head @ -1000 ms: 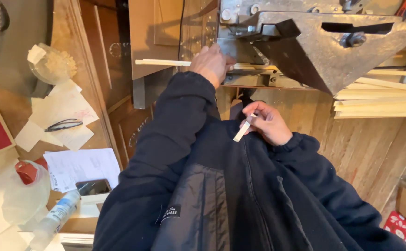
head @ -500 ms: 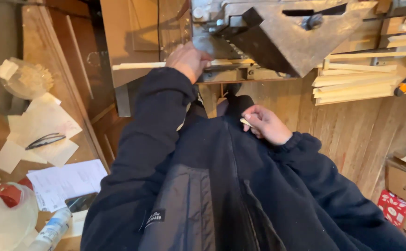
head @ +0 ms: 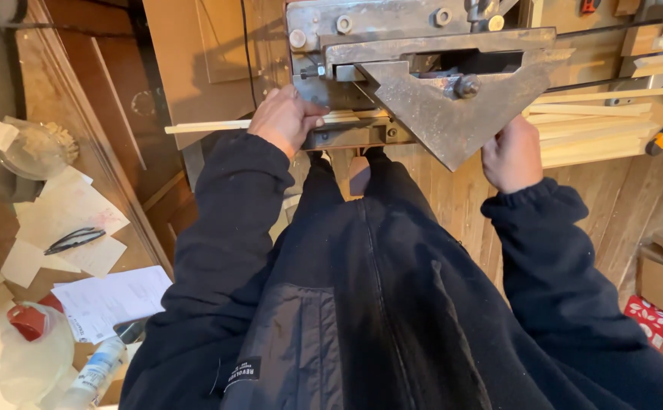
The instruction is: Trimming thin wooden frame molding using a manual miter trimmer.
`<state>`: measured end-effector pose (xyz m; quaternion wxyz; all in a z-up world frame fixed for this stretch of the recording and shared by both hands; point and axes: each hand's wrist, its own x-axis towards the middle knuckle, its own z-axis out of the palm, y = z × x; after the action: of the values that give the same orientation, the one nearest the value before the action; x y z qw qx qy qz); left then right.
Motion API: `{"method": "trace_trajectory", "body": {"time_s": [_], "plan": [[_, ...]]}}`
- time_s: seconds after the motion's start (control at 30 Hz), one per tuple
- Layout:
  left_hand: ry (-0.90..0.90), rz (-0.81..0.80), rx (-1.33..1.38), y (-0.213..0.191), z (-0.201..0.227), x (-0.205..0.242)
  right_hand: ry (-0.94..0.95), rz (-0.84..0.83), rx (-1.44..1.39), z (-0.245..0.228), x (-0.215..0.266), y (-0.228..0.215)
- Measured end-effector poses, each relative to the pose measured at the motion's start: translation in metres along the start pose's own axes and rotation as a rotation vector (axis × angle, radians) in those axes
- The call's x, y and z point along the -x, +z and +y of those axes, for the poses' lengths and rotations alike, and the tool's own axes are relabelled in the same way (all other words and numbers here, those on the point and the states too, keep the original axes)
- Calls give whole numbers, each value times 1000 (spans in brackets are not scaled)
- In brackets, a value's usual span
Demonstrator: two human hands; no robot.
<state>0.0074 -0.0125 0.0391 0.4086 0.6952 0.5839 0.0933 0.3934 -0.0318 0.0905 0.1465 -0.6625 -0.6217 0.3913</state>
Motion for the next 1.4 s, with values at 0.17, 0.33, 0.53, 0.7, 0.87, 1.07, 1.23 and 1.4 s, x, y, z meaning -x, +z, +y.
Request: {"method": "trace_trajectory", "body": {"time_s": [0.17, 0.33, 0.53, 0.7, 0.87, 1.07, 1.23, 1.4], "plan": [[5, 22, 20, 2, -1, -1, -274, -64, 272, 6, -24, -6], [-34, -21, 11, 1, 0, -3, -141, -109, 156, 24, -47, 15], [1, -12, 19, 4, -5, -1, -41, -197, -113, 83, -51, 31], [-24, -31, 23, 3, -2, -2, -140, -200, -82, 89, -52, 28], [40, -39, 15, 3, 2, -6, -105, -257, -25, 87, -56, 17], [50, -51, 76, 17, 6, -17, -34, -313, 163, 72, -60, -3], [89, -11, 74, 28, 0, -18, -79, -324, 257, 85, -63, -9], [115, -25, 91, 28, 4, -21, -124, -297, 345, 108, -67, -12]]}}
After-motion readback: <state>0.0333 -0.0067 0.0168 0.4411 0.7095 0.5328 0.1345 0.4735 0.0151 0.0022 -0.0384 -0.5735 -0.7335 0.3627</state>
